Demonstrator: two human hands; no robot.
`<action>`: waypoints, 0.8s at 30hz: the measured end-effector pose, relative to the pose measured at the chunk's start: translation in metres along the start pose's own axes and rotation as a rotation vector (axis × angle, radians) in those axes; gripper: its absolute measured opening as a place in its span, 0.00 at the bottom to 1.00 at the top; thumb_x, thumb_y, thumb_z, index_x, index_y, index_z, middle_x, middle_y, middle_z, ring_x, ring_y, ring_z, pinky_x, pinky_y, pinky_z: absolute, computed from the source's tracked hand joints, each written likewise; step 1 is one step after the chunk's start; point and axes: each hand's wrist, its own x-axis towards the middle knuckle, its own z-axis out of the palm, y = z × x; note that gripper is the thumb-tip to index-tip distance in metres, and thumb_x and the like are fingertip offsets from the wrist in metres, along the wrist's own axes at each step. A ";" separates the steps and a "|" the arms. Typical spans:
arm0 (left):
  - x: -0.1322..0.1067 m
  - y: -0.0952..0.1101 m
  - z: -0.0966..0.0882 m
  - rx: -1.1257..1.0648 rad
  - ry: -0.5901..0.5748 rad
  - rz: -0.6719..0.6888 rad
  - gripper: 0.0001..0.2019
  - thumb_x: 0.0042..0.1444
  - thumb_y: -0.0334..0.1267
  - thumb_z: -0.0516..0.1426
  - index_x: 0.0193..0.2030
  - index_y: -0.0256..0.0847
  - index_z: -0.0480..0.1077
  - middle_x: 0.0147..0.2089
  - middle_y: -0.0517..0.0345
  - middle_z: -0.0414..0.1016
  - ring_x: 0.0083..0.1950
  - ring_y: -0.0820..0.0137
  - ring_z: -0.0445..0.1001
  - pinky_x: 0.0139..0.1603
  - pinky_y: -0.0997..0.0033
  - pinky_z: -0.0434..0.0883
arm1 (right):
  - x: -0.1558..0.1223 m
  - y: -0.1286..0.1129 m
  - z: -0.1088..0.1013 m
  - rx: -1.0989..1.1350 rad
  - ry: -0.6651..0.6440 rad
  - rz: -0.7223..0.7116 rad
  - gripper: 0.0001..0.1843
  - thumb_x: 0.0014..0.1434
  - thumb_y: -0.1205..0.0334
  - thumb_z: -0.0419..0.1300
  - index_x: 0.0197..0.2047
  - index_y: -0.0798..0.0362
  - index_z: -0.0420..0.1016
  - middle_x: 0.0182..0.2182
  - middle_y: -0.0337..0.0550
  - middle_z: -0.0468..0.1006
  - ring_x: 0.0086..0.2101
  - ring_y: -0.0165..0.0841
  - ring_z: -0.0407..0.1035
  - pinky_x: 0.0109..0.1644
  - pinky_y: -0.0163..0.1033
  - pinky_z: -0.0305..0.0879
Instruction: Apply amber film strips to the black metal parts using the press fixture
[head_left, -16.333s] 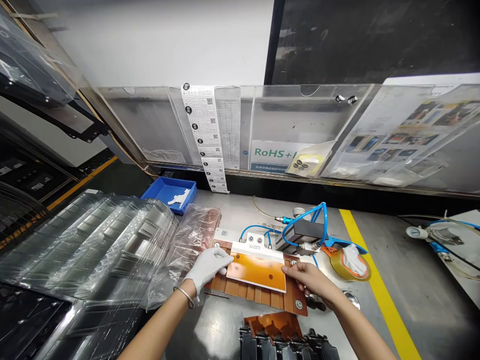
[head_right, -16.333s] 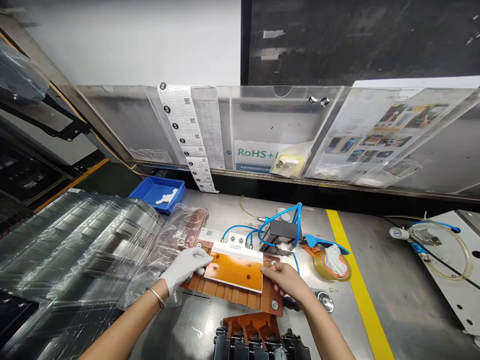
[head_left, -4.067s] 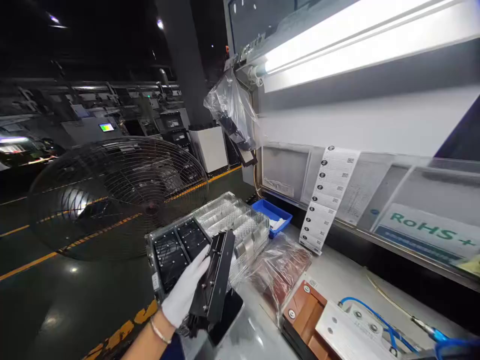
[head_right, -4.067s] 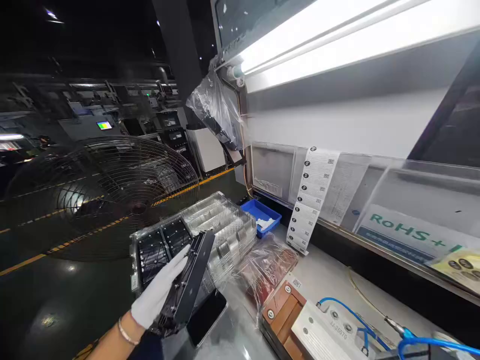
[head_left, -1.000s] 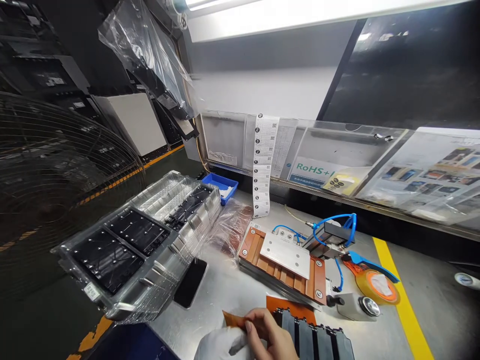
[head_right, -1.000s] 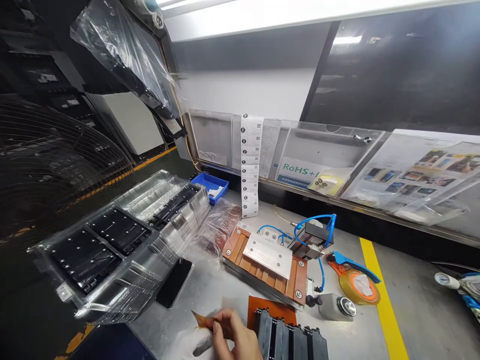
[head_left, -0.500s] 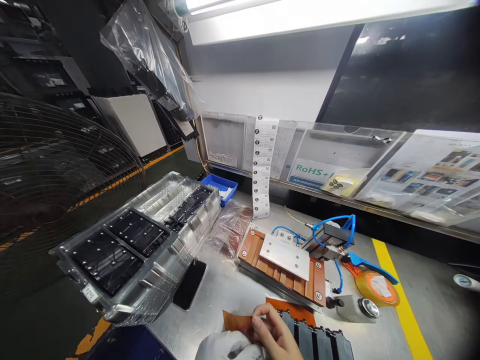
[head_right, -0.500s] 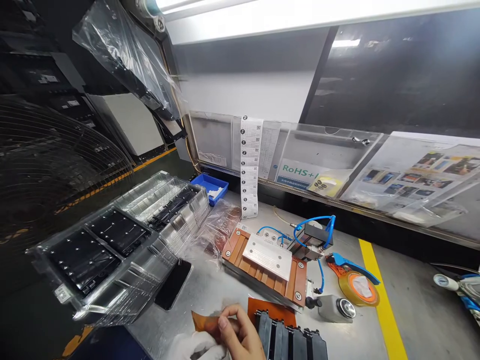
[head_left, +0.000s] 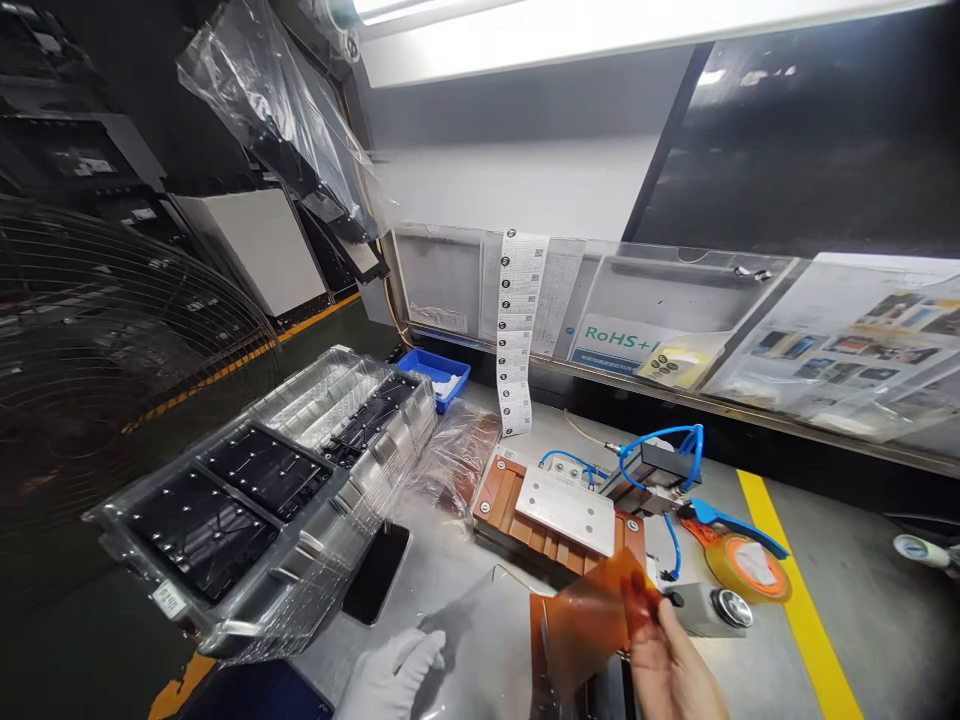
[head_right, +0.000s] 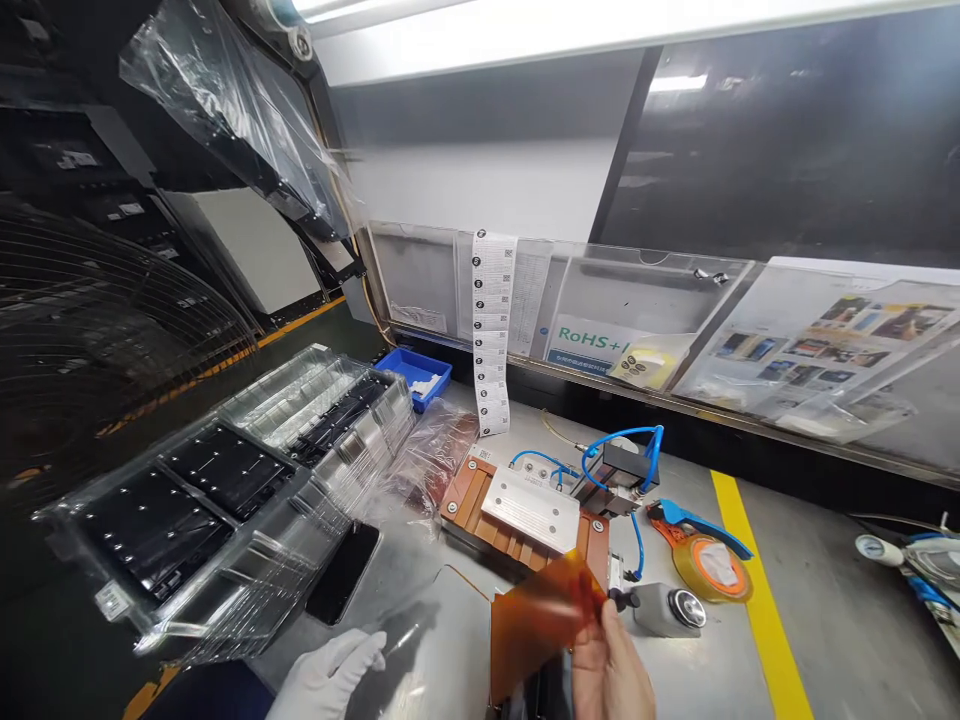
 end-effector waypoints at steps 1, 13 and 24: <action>0.004 -0.011 -0.003 -0.015 0.031 -0.050 0.28 0.58 0.64 0.48 0.29 0.40 0.71 0.31 0.58 0.74 0.36 0.68 0.71 0.41 0.73 0.66 | 0.004 -0.011 -0.006 -0.016 0.014 -0.058 0.23 0.43 0.51 0.73 0.41 0.52 0.76 0.38 0.37 0.81 0.40 0.28 0.76 0.43 0.28 0.74; 0.090 -0.050 0.019 0.478 0.188 -0.014 0.25 0.56 0.34 0.53 0.61 0.34 0.66 0.59 0.41 0.67 0.55 0.51 0.68 0.57 0.50 0.60 | 0.001 -0.048 -0.017 -0.432 -0.115 -0.172 0.33 0.41 0.38 0.72 0.43 0.51 0.72 0.46 0.44 0.79 0.52 0.39 0.71 0.57 0.38 0.69; 0.060 0.123 0.026 0.189 -0.481 0.447 0.10 0.60 0.43 0.57 0.38 0.44 0.80 0.36 0.62 0.78 0.39 0.73 0.72 0.42 0.76 0.64 | -0.028 -0.027 0.008 -1.254 -0.884 -0.087 0.24 0.67 0.38 0.43 0.40 0.51 0.63 0.42 0.46 0.77 0.43 0.35 0.71 0.50 0.38 0.63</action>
